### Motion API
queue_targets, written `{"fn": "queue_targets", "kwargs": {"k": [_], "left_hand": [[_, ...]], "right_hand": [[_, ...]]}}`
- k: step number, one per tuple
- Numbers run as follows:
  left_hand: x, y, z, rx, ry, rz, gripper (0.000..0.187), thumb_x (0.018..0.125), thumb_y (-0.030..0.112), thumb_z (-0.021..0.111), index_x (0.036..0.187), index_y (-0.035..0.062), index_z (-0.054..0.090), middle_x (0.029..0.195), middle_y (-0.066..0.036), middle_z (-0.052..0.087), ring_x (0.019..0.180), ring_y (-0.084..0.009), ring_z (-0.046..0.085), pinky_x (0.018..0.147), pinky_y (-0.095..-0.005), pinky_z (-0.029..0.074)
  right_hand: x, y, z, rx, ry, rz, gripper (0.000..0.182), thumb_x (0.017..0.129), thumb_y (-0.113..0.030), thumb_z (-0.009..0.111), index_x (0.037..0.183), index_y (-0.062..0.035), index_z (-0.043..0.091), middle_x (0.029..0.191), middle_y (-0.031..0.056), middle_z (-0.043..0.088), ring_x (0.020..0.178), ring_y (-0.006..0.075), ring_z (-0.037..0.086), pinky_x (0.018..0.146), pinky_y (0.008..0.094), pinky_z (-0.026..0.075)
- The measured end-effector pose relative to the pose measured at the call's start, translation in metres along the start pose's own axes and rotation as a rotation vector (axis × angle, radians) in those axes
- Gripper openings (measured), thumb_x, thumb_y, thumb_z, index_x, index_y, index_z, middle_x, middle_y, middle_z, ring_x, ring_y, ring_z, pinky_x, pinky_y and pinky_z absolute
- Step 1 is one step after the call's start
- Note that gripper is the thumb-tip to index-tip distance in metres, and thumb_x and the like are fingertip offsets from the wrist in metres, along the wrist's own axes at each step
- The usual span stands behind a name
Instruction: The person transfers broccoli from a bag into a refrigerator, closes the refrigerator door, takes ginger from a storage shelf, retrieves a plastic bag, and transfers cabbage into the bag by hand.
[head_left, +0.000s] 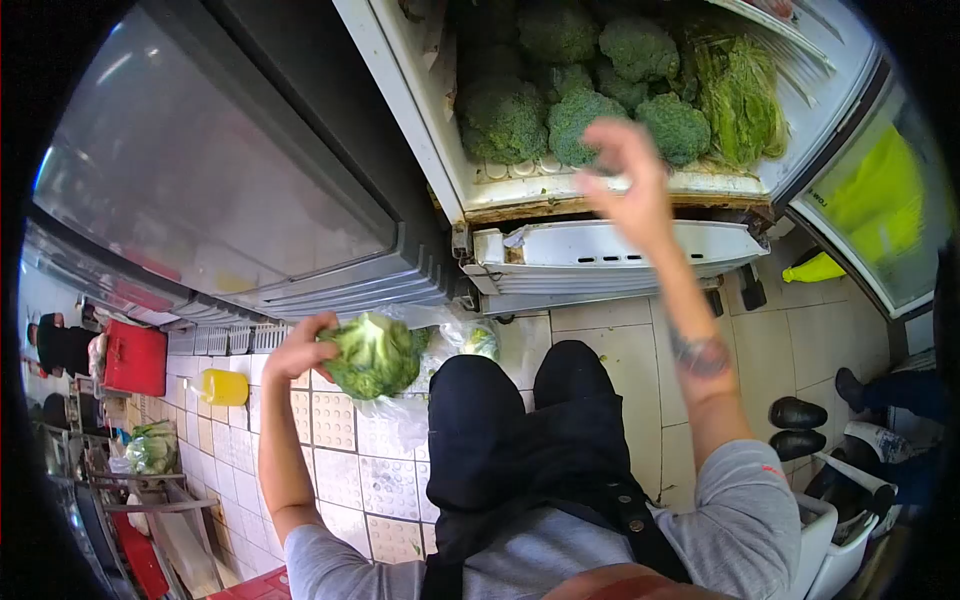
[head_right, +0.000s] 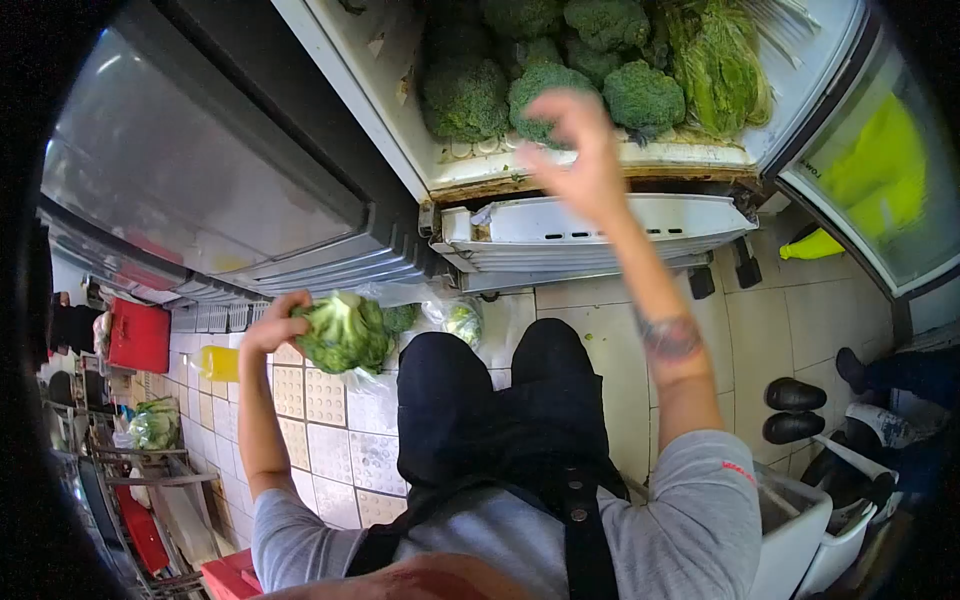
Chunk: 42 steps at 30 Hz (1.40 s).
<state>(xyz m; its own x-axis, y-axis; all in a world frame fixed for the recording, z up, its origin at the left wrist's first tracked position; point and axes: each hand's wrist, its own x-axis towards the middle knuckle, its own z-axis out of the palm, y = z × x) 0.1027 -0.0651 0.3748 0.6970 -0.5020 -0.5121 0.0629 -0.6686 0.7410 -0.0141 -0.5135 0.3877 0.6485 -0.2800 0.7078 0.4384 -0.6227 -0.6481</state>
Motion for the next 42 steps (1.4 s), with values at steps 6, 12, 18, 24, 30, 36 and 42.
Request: {"fn": "queue_targets", "kwargs": {"k": [6, 12, 18, 24, 30, 36, 42], "left_hand": [[-0.027, 0.08, 0.064, -0.86, -0.096, 0.407, 0.055, 0.07, 0.011, 0.053, 0.123, 0.0011, 0.044, 0.106, -0.009, 0.055, 0.104, -0.0215, 0.054, 0.092, -0.033, 0.045], [-0.005, 0.151, 0.129, -1.064, -0.35, 0.86, 0.078, 0.081, 0.039, 0.061, 0.14, 0.0051, 0.024, 0.132, -0.021, 0.041, 0.113, -0.03, 0.05, 0.094, -0.0444, 0.044], [0.003, 0.109, 0.108, -0.532, -0.276, 0.826, 0.063, 0.083, 0.036, 0.061, 0.13, 0.0006, 0.039, 0.118, -0.019, 0.055, 0.106, -0.0275, 0.056, 0.092, -0.0406, 0.045], [0.057, -0.056, 0.097, -0.183, -0.24, 0.025, 0.021, 0.087, 0.018, 0.055, 0.1, 0.0013, 0.059, 0.099, -0.008, 0.063, 0.086, -0.0146, 0.059, 0.078, -0.0297, 0.049], [0.179, -0.291, 0.128, 0.374, -0.136, 0.492, 0.022, 0.076, 0.019, 0.058, 0.091, 0.0029, 0.063, 0.088, -0.013, 0.062, 0.081, -0.0258, 0.058, 0.076, -0.0362, 0.045], [0.219, -0.312, 0.161, 0.607, 0.126, -0.238, 0.055, 0.072, 0.041, 0.064, 0.104, -0.0021, 0.057, 0.109, -0.022, 0.057, 0.095, -0.0378, 0.057, 0.085, -0.0413, 0.046], [0.237, -0.251, 0.167, 0.448, 0.743, -0.327, 0.1, 0.057, 0.026, 0.079, 0.139, 0.0093, 0.024, 0.138, -0.019, 0.033, 0.123, -0.042, 0.035, 0.096, -0.0444, 0.042]], "right_hand": [[-0.091, -0.08, 0.085, 0.343, -0.203, -0.289, 0.103, 0.055, -0.041, 0.085, 0.139, -0.0202, 0.029, 0.143, 0.0203, 0.021, 0.132, 0.04, 0.024, 0.105, 0.0512, 0.027], [-0.04, -0.045, 0.075, 0.286, 0.467, -0.28, 0.12, 0.05, -0.038, 0.088, 0.141, -0.0072, 0.017, 0.135, 0.0236, 0.026, 0.124, 0.0382, 0.032, 0.103, 0.0467, 0.029], [0.087, -0.036, 0.042, -0.311, 0.251, -0.163, 0.102, 0.06, -0.042, 0.082, 0.139, -0.004, 0.029, 0.136, 0.0209, 0.034, 0.124, 0.0323, 0.038, 0.1, 0.0416, 0.035], [0.158, 0.006, 0.085, -0.448, 0.007, 0.278, 0.093, 0.07, -0.049, 0.071, 0.14, -0.0048, 0.028, 0.141, 0.0345, 0.018, 0.129, 0.0512, 0.02, 0.104, 0.053, 0.025], [0.149, 0.029, 0.09, -0.539, 0.039, 0.185, 0.097, 0.073, -0.047, 0.071, 0.141, -0.0004, 0.02, 0.143, 0.0314, 0.017, 0.131, 0.0493, 0.019, 0.106, 0.0541, 0.022], [0.146, 0.104, -0.001, -0.435, -0.326, -0.061, 0.05, 0.094, -0.036, 0.043, 0.136, -0.0098, 0.042, 0.143, 0.018, 0.032, 0.133, 0.0248, 0.032, 0.106, 0.0359, 0.028], [0.013, 0.021, 0.012, 0.051, 0.103, -0.111, 0.033, 0.085, -0.007, 0.06, 0.117, 0.0014, 0.052, 0.132, 0.0194, 0.045, 0.118, 0.0258, 0.049, 0.091, 0.0356, 0.045]]}}
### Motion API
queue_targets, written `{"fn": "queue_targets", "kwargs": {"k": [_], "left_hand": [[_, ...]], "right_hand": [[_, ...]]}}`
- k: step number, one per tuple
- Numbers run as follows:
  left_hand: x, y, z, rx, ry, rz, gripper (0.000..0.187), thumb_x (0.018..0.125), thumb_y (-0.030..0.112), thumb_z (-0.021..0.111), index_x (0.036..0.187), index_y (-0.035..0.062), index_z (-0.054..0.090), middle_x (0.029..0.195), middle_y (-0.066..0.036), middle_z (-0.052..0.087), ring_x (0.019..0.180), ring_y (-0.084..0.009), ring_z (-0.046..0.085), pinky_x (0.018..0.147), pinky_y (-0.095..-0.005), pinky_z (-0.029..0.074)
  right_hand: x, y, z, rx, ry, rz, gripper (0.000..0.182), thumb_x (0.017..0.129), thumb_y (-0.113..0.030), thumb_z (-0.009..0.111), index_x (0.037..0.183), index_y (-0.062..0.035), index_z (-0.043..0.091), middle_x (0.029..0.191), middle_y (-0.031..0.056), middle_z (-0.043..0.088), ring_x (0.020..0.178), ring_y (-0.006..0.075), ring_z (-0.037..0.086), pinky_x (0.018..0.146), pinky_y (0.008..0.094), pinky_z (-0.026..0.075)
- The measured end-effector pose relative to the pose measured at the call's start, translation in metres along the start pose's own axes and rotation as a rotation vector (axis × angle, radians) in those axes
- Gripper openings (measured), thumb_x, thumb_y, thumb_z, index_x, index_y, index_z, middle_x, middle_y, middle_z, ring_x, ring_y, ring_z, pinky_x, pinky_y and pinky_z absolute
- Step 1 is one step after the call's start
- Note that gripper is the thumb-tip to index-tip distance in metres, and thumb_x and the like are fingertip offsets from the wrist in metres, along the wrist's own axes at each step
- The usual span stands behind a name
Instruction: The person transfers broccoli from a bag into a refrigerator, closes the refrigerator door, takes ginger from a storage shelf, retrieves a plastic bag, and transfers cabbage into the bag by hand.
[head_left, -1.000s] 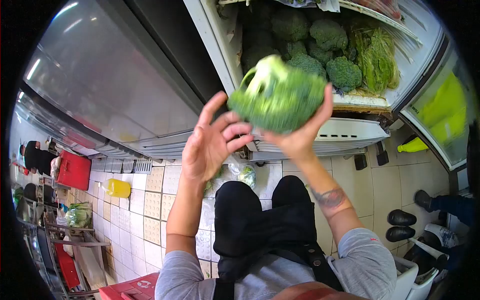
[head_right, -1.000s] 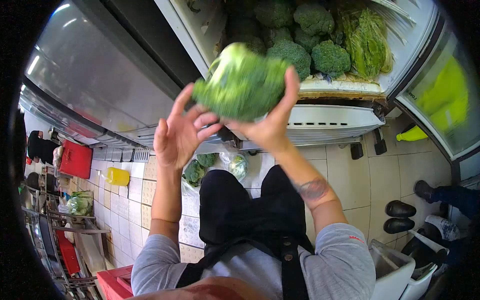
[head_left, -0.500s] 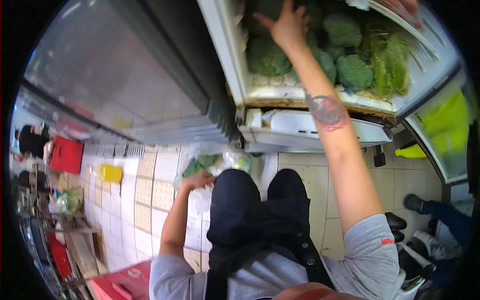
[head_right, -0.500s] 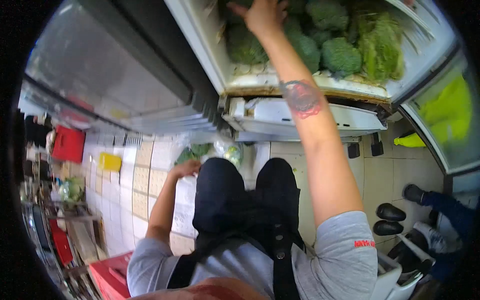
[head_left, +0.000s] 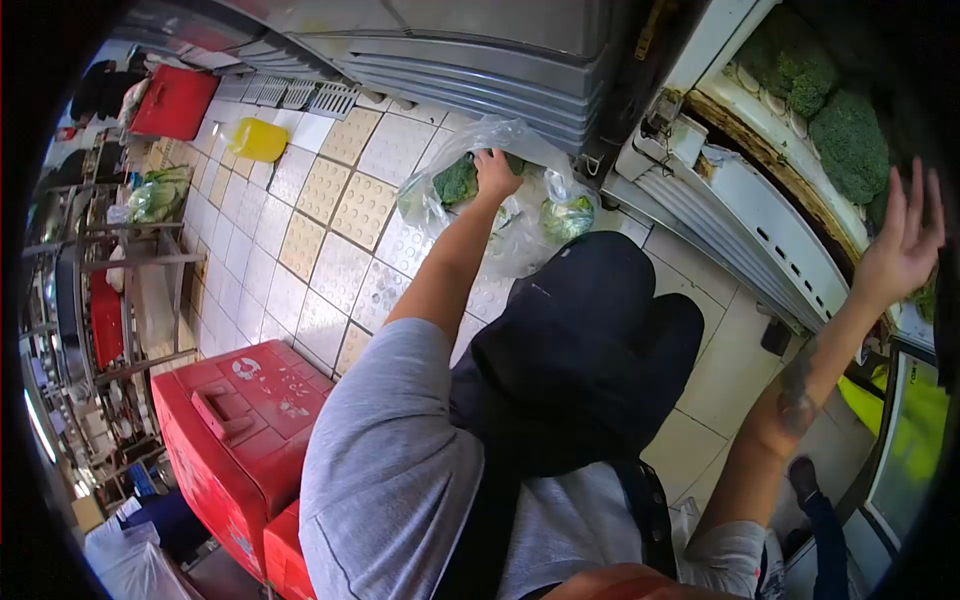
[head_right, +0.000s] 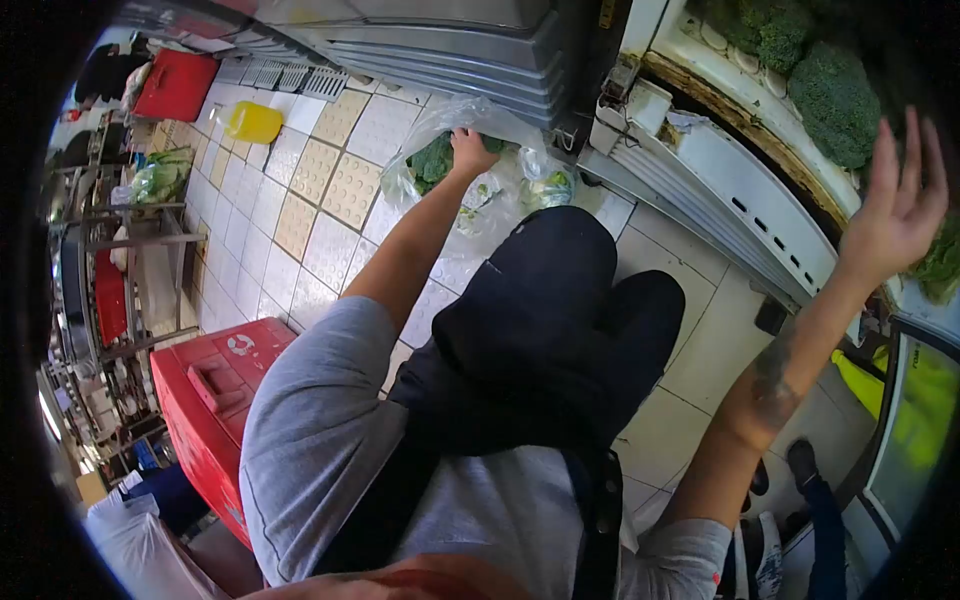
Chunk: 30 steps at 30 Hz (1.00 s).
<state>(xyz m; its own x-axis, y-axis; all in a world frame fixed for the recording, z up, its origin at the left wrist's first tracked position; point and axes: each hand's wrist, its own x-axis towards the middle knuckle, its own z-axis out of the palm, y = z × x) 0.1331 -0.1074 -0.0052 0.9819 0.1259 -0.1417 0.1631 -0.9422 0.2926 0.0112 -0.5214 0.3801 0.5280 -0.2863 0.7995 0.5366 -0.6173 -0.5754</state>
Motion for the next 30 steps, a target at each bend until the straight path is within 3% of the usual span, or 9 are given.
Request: {"fn": "queue_targets", "kwargs": {"k": [4, 10, 13, 15, 18, 19, 20, 25, 30], "left_hand": [[0.017, 0.005, 0.0, -0.002, -0.056, 0.039, 0.097, 0.055, 0.034, 0.081, 0.138, 0.0214, 0.032, 0.14, -0.014, 0.033, 0.13, -0.0391, 0.027, 0.098, -0.0505, 0.037], [0.014, 0.01, 0.015, -0.02, 0.194, -0.055, 0.084, 0.053, 0.052, 0.077, 0.124, 0.0149, 0.052, 0.125, -0.015, 0.05, 0.115, -0.0396, 0.044, 0.092, -0.0461, 0.042], [-0.023, 0.025, -0.013, 0.152, 0.233, -0.023, 0.06, 0.049, 0.051, 0.078, 0.084, 0.0037, 0.069, 0.094, -0.021, 0.062, 0.093, -0.0372, 0.056, 0.083, -0.0432, 0.047], [-0.044, 0.026, -0.033, 0.002, 0.28, 0.107, 0.055, 0.049, 0.046, 0.077, 0.082, 0.003, 0.067, 0.09, -0.021, 0.063, 0.09, -0.0363, 0.058, 0.081, -0.0438, 0.047], [-0.05, -0.016, -0.049, -0.806, -0.55, 0.001, 0.047, 0.06, 0.029, 0.075, 0.095, -0.0007, 0.065, 0.088, -0.008, 0.064, 0.081, -0.0188, 0.059, 0.072, -0.0316, 0.049], [-0.064, 0.005, -0.107, -0.652, -0.797, -0.038, 0.045, 0.063, 0.018, 0.073, 0.102, -0.0007, 0.063, 0.088, -0.005, 0.062, 0.083, -0.0166, 0.058, 0.077, -0.0312, 0.048], [-0.076, 0.014, -0.136, -0.864, -0.703, 0.161, 0.058, 0.058, 0.017, 0.074, 0.11, -0.0014, 0.057, 0.095, -0.009, 0.062, 0.089, -0.0187, 0.057, 0.083, -0.0316, 0.046], [-0.158, 0.143, -0.322, -0.283, -0.156, 0.846, 0.076, 0.042, 0.004, 0.073, 0.115, 0.0027, 0.05, 0.116, -0.016, 0.047, 0.11, -0.0329, 0.047, 0.094, -0.0373, 0.04], [-0.208, 0.223, -0.385, -0.303, 0.133, 1.239, 0.077, 0.044, -0.001, 0.075, 0.116, 0.0038, 0.049, 0.119, -0.016, 0.045, 0.111, -0.0333, 0.046, 0.094, -0.0415, 0.04]], "right_hand": [[-0.06, -0.009, -0.004, 0.025, -0.053, -0.047, 0.033, 0.085, -0.001, 0.058, 0.117, 0.0008, 0.051, 0.13, 0.0192, 0.044, 0.117, 0.0296, 0.049, 0.086, 0.0358, 0.048], [-0.143, -0.002, -0.042, -0.115, -0.157, 0.395, 0.024, 0.081, 0.001, 0.059, 0.105, 0.0007, 0.058, 0.125, 0.0148, 0.048, 0.112, 0.0237, 0.051, 0.081, 0.028, 0.046], [-0.17, -0.012, -0.031, -0.176, -0.149, 0.443, 0.02, 0.077, 0.002, 0.062, 0.096, -0.0024, 0.062, 0.113, 0.0112, 0.055, 0.1, 0.0196, 0.055, 0.076, 0.0266, 0.047], [-0.177, -0.018, -0.008, -0.105, -0.117, 0.508, 0.014, 0.076, 0.0, 0.063, 0.089, -0.0043, 0.064, 0.101, 0.0093, 0.06, 0.091, 0.0177, 0.057, 0.069, 0.0255, 0.047], [-0.176, -0.019, 0.025, 0.081, -0.292, 0.584, 0.012, 0.075, -0.004, 0.067, 0.087, -0.0035, 0.064, 0.097, 0.0065, 0.061, 0.088, 0.017, 0.059, 0.067, 0.0258, 0.049], [-0.17, -0.022, 0.036, 0.179, -0.379, 0.602, 0.013, 0.075, -0.006, 0.068, 0.087, -0.0036, 0.065, 0.097, 0.0059, 0.061, 0.087, 0.0175, 0.059, 0.067, 0.0262, 0.049], [-0.167, -0.022, 0.048, 0.259, -0.416, 0.607, 0.019, 0.074, -0.008, 0.07, 0.091, -0.0042, 0.064, 0.099, 0.0062, 0.061, 0.089, 0.0179, 0.059, 0.069, 0.0272, 0.05], [-0.098, -0.068, 0.078, 0.262, -0.621, 0.148, 0.082, 0.061, -0.019, 0.082, 0.132, -0.0154, 0.042, 0.132, 0.018, 0.037, 0.118, 0.0311, 0.046, 0.093, 0.0393, 0.044], [-0.039, -0.112, 0.045, 0.25, -0.617, -0.04, 0.099, 0.048, -0.016, 0.085, 0.135, -0.0195, 0.038, 0.138, 0.0188, 0.029, 0.125, 0.0382, 0.037, 0.103, 0.0431, 0.036]]}}
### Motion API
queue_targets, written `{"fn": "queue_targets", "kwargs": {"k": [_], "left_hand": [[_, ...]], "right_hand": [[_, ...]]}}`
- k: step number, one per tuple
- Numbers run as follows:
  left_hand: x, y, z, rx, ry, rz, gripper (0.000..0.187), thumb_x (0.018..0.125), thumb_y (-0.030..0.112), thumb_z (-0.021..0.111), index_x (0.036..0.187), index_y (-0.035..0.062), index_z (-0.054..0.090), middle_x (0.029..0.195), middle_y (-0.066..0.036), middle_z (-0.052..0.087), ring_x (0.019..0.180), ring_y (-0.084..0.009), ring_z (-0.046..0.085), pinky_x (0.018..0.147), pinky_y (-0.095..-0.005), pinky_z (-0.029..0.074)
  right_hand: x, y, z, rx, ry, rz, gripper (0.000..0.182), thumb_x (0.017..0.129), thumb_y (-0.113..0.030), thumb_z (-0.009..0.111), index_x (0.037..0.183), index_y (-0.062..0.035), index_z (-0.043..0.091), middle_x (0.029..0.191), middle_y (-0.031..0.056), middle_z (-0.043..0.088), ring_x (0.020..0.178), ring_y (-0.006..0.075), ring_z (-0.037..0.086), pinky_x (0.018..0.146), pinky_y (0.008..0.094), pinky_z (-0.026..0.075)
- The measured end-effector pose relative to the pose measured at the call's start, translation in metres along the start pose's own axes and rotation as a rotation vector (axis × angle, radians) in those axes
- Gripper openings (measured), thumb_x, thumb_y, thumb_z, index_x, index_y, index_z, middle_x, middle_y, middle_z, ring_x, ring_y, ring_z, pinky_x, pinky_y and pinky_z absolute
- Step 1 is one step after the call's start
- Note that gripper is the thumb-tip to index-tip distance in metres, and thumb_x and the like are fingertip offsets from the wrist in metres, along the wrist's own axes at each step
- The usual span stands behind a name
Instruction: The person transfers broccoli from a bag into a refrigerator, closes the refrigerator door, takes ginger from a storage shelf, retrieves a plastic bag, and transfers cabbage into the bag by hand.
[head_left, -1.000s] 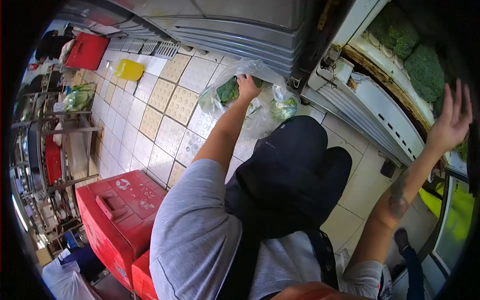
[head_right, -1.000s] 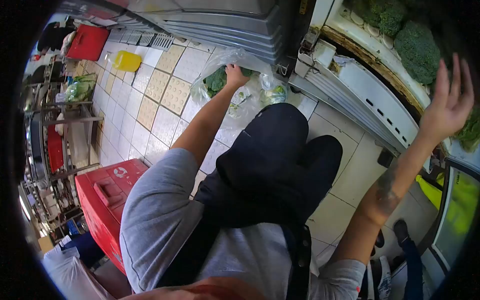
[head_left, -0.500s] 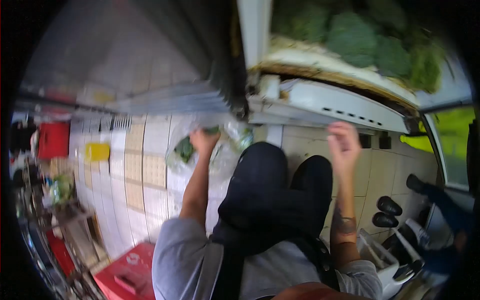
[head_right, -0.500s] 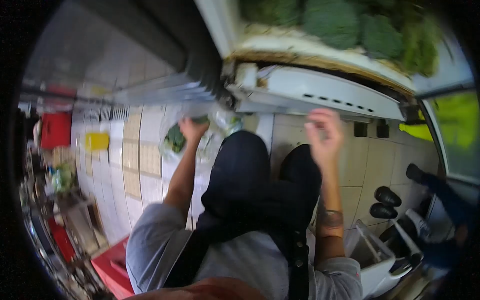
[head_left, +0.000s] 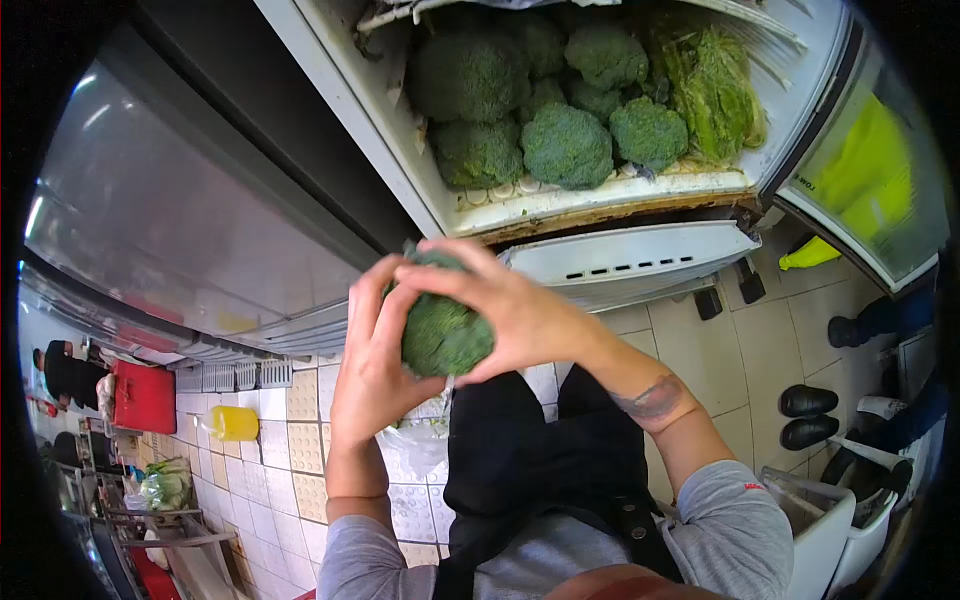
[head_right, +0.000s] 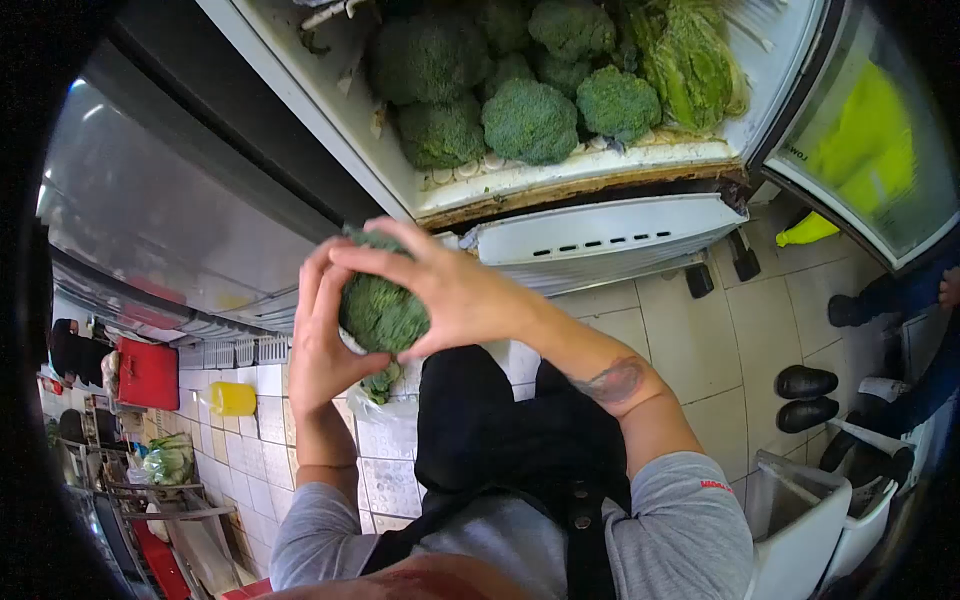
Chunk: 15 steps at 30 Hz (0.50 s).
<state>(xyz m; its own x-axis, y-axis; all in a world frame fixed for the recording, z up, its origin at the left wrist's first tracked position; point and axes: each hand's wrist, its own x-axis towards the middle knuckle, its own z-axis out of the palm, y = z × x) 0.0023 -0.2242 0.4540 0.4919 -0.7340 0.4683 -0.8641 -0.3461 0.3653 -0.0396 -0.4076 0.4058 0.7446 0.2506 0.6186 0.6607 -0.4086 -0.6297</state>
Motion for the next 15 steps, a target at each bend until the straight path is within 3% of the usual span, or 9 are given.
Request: {"fn": "queue_targets", "kwargs": {"k": [3, 4, 5, 7, 9, 10, 11, 13, 15], "left_hand": [[0.017, 0.007, 0.022, 0.003, 0.522, 0.196, 0.072, 0.05, -0.002, 0.076, 0.117, 0.0051, 0.049, 0.123, -0.016, 0.042, 0.114, -0.0307, 0.044, 0.091, -0.0399, 0.043], [0.013, 0.0, 0.036, -0.121, 0.766, 0.252, 0.051, 0.062, 0.004, 0.075, 0.109, 0.0014, 0.055, 0.111, -0.016, 0.049, 0.113, -0.0275, 0.048, 0.094, -0.0386, 0.042], [0.004, -0.006, 0.037, -0.159, 0.57, 0.162, 0.043, 0.065, 0.007, 0.073, 0.105, 0.0007, 0.057, 0.106, -0.016, 0.052, 0.109, -0.0265, 0.05, 0.091, -0.0371, 0.043], [-0.021, -0.025, 0.03, -0.219, 0.173, -0.009, 0.029, 0.073, 0.013, 0.07, 0.097, -0.0007, 0.061, 0.095, -0.014, 0.057, 0.101, -0.0243, 0.056, 0.086, -0.034, 0.046], [-0.055, -0.069, 0.063, -0.45, -0.394, -0.499, 0.018, 0.081, 0.015, 0.063, 0.09, -0.0005, 0.063, 0.085, -0.012, 0.062, 0.086, -0.0244, 0.061, 0.081, -0.0331, 0.048], [-0.084, -0.113, 0.094, -0.406, -0.642, -0.49, 0.021, 0.082, 0.017, 0.06, 0.092, -0.0007, 0.063, 0.085, -0.013, 0.063, 0.085, -0.0238, 0.062, 0.079, -0.0329, 0.048], [-0.12, -0.166, 0.131, -0.359, -0.89, -0.479, 0.024, 0.084, 0.019, 0.056, 0.094, -0.001, 0.064, 0.085, -0.014, 0.064, 0.083, -0.0231, 0.063, 0.076, -0.0326, 0.049], [-0.195, -0.264, 0.206, -0.423, -1.111, -0.618, 0.026, 0.083, 0.022, 0.055, 0.092, 0.0009, 0.066, 0.083, -0.017, 0.065, 0.08, -0.0225, 0.065, 0.072, -0.0354, 0.05], [-0.246, -0.33, 0.263, -0.101, -1.061, -0.514, 0.02, 0.083, 0.016, 0.052, 0.088, 0.0013, 0.065, 0.081, -0.014, 0.064, 0.075, -0.0213, 0.063, 0.066, -0.0346, 0.05]], "right_hand": [[-0.003, -0.009, -0.046, -0.306, 0.37, -0.118, 0.09, 0.042, -0.015, 0.084, 0.125, -0.0178, 0.05, 0.134, 0.0163, 0.034, 0.125, 0.0364, 0.036, 0.104, 0.0447, 0.035], [-0.007, 0.004, -0.058, -0.384, 0.543, -0.16, 0.088, 0.041, -0.021, 0.086, 0.122, -0.0146, 0.053, 0.134, 0.016, 0.036, 0.125, 0.0364, 0.035, 0.103, 0.0454, 0.035], [-0.007, 0.015, -0.071, -0.543, 0.732, -0.254, 0.088, 0.045, -0.029, 0.087, 0.121, -0.0066, 0.048, 0.128, 0.0153, 0.038, 0.119, 0.0341, 0.039, 0.1, 0.044, 0.037], [-0.002, 0.052, -0.094, -0.461, 1.079, -0.388, 0.09, 0.052, -0.036, 0.086, 0.121, -0.0008, 0.041, 0.119, 0.0139, 0.04, 0.112, 0.0299, 0.042, 0.097, 0.0418, 0.037], [0.007, 0.092, -0.123, -0.547, 1.156, -0.305, 0.091, 0.056, -0.033, 0.084, 0.125, -0.0013, 0.034, 0.119, 0.0155, 0.039, 0.115, 0.0297, 0.04, 0.098, 0.0433, 0.035], [0.01, 0.107, -0.135, -0.586, 1.194, -0.255, 0.092, 0.058, -0.032, 0.084, 0.127, -0.0015, 0.03, 0.119, 0.0163, 0.039, 0.116, 0.0296, 0.039, 0.098, 0.0441, 0.034], [0.013, 0.116, -0.142, -0.52, 1.075, -0.125, 0.086, 0.058, -0.032, 0.084, 0.123, -0.0024, 0.036, 0.128, 0.0182, 0.038, 0.124, 0.0347, 0.034, 0.101, 0.0459, 0.033], [0.014, 0.137, -0.156, -0.929, 0.689, 0.093, 0.076, 0.059, -0.029, 0.083, 0.118, -0.0049, 0.041, 0.138, 0.0185, 0.034, 0.132, 0.0395, 0.025, 0.105, 0.0489, 0.03], [0.017, 0.138, -0.161, -0.926, 0.678, 0.072, 0.076, 0.056, -0.03, 0.084, 0.117, -0.0069, 0.045, 0.14, 0.0187, 0.033, 0.132, 0.0408, 0.025, 0.105, 0.0533, 0.027]]}}
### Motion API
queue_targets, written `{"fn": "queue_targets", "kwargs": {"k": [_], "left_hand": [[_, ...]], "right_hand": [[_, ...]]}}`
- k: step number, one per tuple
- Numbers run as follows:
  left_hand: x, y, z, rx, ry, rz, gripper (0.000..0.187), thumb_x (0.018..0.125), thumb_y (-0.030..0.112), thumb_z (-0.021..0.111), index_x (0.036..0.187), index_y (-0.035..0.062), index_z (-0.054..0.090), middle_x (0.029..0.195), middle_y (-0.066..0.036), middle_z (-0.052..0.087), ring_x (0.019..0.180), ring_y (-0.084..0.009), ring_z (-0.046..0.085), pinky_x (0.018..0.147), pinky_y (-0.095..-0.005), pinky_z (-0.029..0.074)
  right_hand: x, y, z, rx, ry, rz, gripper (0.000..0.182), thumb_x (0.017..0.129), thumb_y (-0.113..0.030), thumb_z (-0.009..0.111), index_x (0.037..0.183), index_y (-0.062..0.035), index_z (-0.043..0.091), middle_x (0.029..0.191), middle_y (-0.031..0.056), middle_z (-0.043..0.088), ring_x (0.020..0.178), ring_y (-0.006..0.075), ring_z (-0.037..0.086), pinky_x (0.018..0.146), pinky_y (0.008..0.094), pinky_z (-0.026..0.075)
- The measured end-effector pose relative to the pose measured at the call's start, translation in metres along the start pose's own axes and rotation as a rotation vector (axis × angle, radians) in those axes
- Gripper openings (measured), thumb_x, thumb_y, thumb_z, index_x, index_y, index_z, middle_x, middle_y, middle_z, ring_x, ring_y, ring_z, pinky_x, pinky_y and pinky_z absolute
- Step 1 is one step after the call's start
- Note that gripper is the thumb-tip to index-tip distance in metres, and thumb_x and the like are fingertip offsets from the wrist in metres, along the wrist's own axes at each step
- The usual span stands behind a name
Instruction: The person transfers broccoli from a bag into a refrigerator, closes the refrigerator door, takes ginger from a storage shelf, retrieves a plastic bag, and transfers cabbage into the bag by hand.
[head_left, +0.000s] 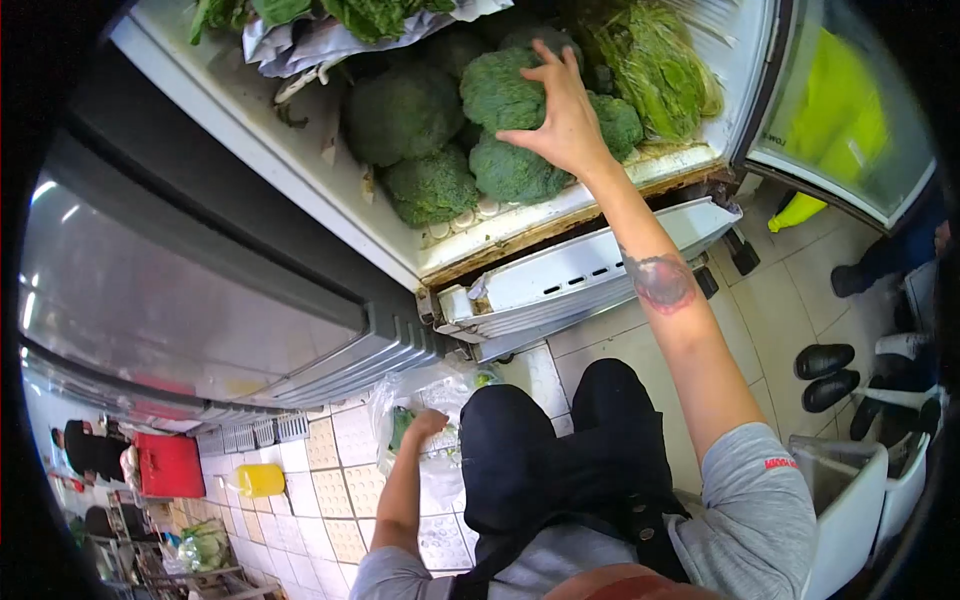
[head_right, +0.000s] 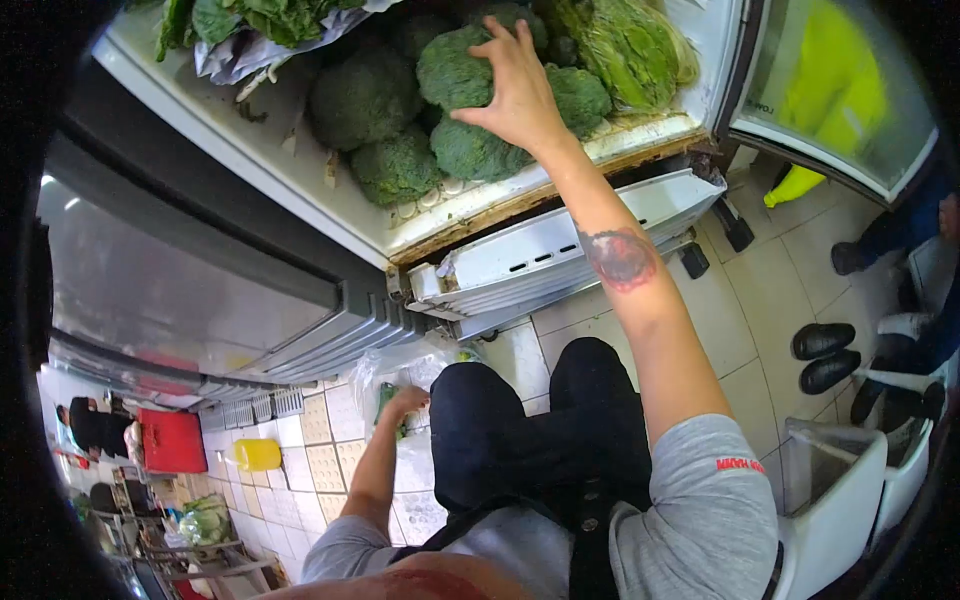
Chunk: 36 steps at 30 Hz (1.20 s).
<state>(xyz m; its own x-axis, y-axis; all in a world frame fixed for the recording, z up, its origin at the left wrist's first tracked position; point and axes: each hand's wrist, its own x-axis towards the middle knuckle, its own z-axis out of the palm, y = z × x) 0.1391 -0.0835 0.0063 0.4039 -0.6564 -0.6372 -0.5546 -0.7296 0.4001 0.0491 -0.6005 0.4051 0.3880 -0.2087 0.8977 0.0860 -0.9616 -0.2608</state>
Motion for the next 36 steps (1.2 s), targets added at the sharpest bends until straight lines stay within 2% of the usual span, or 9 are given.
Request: {"fn": "queue_targets", "kwargs": {"k": [3, 6, 8, 17, 23, 27, 33, 34, 36], "left_hand": [[0.056, -0.039, 0.033, 0.526, 0.169, -0.082, 0.015, 0.082, 0.008, 0.048, 0.083, 0.0014, 0.062, 0.078, -0.01, 0.062, 0.067, -0.0188, 0.061, 0.057, -0.0311, 0.048], [0.097, -0.019, 0.061, -1.151, 0.655, -0.415, 0.014, 0.079, 0.014, 0.055, 0.086, 0.0057, 0.065, 0.081, -0.013, 0.065, 0.073, -0.0236, 0.062, 0.061, -0.0369, 0.05], [0.07, 0.06, 0.03, -1.08, 0.571, -0.508, 0.025, 0.08, 0.02, 0.059, 0.1, 0.0052, 0.062, 0.085, -0.01, 0.063, 0.077, -0.022, 0.059, 0.062, -0.0338, 0.049], [0.095, 0.066, 0.048, -1.528, 0.564, -0.54, 0.038, 0.073, 0.023, 0.067, 0.103, 0.0018, 0.059, 0.091, -0.012, 0.062, 0.084, -0.0242, 0.058, 0.071, -0.0356, 0.047], [0.074, 0.079, 0.061, -1.676, 0.749, -0.495, 0.047, 0.068, 0.025, 0.072, 0.105, -0.0004, 0.057, 0.095, -0.014, 0.061, 0.089, -0.0258, 0.057, 0.077, -0.0368, 0.046], [0.045, 0.098, 0.067, -1.737, 0.912, -0.453, 0.054, 0.065, 0.027, 0.076, 0.106, -0.0019, 0.055, 0.098, -0.015, 0.06, 0.092, -0.0268, 0.056, 0.081, -0.0377, 0.044], [-0.045, 0.125, 0.085, -1.57, 1.352, -0.502, 0.064, 0.06, 0.029, 0.081, 0.108, -0.0042, 0.053, 0.102, -0.017, 0.059, 0.097, -0.0283, 0.056, 0.087, -0.0389, 0.043], [-0.066, 0.125, 0.09, -1.395, 1.439, -0.56, 0.066, 0.06, 0.029, 0.082, 0.108, -0.0046, 0.053, 0.103, -0.017, 0.059, 0.097, -0.0285, 0.055, 0.088, -0.0391, 0.043], [-0.116, 0.127, 0.089, -0.399, 1.473, -0.761, 0.074, 0.05, 0.026, 0.084, 0.11, -0.0022, 0.052, 0.102, -0.019, 0.054, 0.093, -0.034, 0.053, 0.085, -0.0415, 0.044]], "right_hand": [[-0.002, 0.0, 0.004, 0.039, -0.025, 0.063, 0.076, 0.054, -0.031, 0.084, 0.116, -0.0075, 0.048, 0.142, 0.0185, 0.031, 0.133, 0.0414, 0.024, 0.104, 0.0574, 0.026], [-0.002, 0.003, 0.005, 0.012, -0.044, 0.089, 0.075, 0.059, -0.04, 0.081, 0.118, -0.007, 0.048, 0.142, 0.02, 0.031, 0.133, 0.0416, 0.023, 0.102, 0.0594, 0.027], [-0.003, 0.005, 0.006, 0.0, -0.048, 0.09, 0.076, 0.062, -0.046, 0.079, 0.119, -0.007, 0.047, 0.141, 0.0219, 0.031, 0.133, 0.0416, 0.024, 0.102, 0.0592, 0.027], [-0.003, 0.01, 0.002, 0.174, -0.106, 0.119, 0.079, 0.064, -0.053, 0.075, 0.123, -0.0074, 0.046, 0.139, 0.0282, 0.03, 0.13, 0.0468, 0.027, 0.107, 0.0469, 0.027], [-0.01, -0.016, -0.023, -0.211, -0.144, 0.052, 0.076, 0.067, -0.039, 0.077, 0.131, -0.0163, 0.042, 0.145, 0.0237, 0.022, 0.135, 0.0405, 0.02, 0.106, 0.0497, 0.027], [-0.043, -0.056, -0.045, 0.059, -0.021, 0.026, 0.066, 0.068, -0.024, 0.076, 0.128, -0.019, 0.049, 0.143, 0.0212, 0.028, 0.131, 0.0417, 0.028, 0.104, 0.0482, 0.03], [-0.118, -0.107, -0.036, 0.394, -0.109, 0.192, 0.052, 0.069, -0.015, 0.075, 0.117, -0.0064, 0.057, 0.135, 0.0183, 0.039, 0.122, 0.0334, 0.042, 0.101, 0.0414, 0.036], [-0.132, -0.115, -0.027, 0.512, -0.139, 0.248, 0.049, 0.07, -0.012, 0.074, 0.116, -0.0058, 0.057, 0.134, 0.0174, 0.04, 0.122, 0.0322, 0.043, 0.101, 0.0405, 0.037], [-0.149, -0.139, -0.018, 0.666, -0.252, 0.336, 0.044, 0.072, -0.006, 0.072, 0.113, -0.0046, 0.058, 0.132, 0.0154, 0.042, 0.121, 0.0293, 0.045, 0.098, 0.0384, 0.04]]}}
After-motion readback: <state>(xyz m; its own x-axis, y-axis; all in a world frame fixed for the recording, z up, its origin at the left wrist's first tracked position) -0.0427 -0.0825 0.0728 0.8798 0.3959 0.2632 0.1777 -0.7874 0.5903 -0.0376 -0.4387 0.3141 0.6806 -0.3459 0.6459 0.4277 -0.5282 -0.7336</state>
